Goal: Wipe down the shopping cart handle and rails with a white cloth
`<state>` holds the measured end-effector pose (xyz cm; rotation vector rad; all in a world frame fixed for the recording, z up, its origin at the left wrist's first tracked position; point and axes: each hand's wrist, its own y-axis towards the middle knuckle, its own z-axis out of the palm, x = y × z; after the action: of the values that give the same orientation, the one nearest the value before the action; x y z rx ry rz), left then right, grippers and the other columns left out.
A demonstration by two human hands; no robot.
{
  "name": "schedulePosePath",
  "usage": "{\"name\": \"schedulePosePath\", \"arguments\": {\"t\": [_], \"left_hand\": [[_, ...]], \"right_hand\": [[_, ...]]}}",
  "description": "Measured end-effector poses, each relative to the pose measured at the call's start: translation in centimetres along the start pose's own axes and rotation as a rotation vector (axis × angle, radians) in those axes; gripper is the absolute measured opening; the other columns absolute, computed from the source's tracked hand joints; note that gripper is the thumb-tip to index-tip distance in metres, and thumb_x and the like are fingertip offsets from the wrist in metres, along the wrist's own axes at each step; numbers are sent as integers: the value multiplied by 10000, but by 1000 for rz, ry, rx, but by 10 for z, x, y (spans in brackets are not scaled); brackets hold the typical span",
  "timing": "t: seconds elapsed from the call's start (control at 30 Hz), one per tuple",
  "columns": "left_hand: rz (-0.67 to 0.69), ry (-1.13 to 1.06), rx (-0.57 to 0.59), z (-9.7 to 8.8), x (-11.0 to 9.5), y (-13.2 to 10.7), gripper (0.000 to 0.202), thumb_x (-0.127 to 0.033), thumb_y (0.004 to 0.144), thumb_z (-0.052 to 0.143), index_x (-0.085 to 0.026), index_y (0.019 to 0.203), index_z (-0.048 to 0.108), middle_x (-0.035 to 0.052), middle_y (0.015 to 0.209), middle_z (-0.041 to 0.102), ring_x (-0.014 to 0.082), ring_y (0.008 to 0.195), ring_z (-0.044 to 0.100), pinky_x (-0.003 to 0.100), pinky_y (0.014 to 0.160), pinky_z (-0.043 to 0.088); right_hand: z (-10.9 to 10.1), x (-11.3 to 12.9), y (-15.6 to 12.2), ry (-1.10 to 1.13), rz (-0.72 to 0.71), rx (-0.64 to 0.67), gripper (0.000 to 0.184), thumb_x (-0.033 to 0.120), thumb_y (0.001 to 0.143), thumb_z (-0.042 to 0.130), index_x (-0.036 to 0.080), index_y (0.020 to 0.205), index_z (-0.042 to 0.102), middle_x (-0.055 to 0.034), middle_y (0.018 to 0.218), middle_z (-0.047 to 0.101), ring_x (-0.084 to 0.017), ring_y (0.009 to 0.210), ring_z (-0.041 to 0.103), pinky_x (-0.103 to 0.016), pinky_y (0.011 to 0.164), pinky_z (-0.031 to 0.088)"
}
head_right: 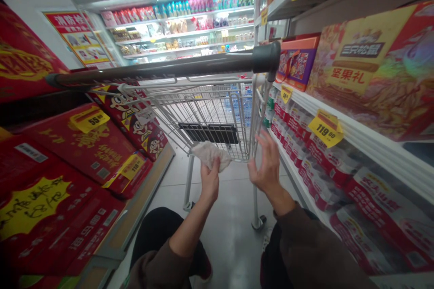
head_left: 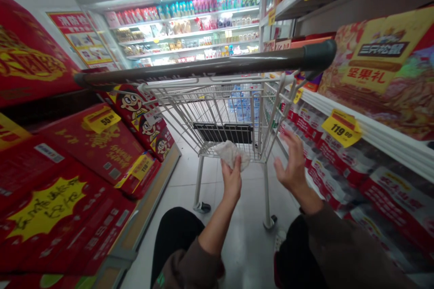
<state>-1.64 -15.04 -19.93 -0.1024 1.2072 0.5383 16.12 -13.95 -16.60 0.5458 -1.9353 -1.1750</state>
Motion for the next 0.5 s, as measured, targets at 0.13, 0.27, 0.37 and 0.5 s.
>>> {"name": "schedulePosePath", "arguments": {"t": [0.13, 0.27, 0.37, 0.5], "left_hand": [[542, 495, 24, 6, -18, 35, 515, -393, 961, 664, -246, 1441, 550, 152, 1472, 492, 291, 1398, 488, 490, 1244, 347], [997, 894, 57, 32, -35, 64, 469, -160, 1004, 517, -327, 1433, 602, 136, 1497, 423, 327, 1502, 343, 586, 1239, 338], [1116, 967, 122, 60, -43, 80, 489, -126, 1005, 520, -385, 1400, 647, 104, 1526, 419, 362, 1572, 240, 623, 1249, 315], [1108, 927, 180, 90, -35, 91, 487, -153, 1016, 537, -409, 1418, 639, 83, 1564, 469, 381, 1622, 171, 704, 1281, 180]], "right_hand": [[-4, -13, 72, 139, 174, -192, 612, 471, 967, 586, 279, 1525, 422, -133, 1590, 464, -311, 1495, 439, -632, 1253, 329], [4, -24, 116, 356, 302, -136, 498, 637, 994, 505, 279, 1326, 602, -93, 1382, 663, -263, 1344, 591, -569, 1210, 403], [7, -30, 124, 435, 302, -118, 483, 671, 990, 489, 277, 1211, 660, -68, 1290, 721, -253, 1272, 638, -549, 1182, 433], [3, -32, 125, 465, 278, -50, 490, 695, 955, 541, 276, 1180, 659, -54, 1266, 728, -238, 1204, 664, -512, 1133, 474]]}}
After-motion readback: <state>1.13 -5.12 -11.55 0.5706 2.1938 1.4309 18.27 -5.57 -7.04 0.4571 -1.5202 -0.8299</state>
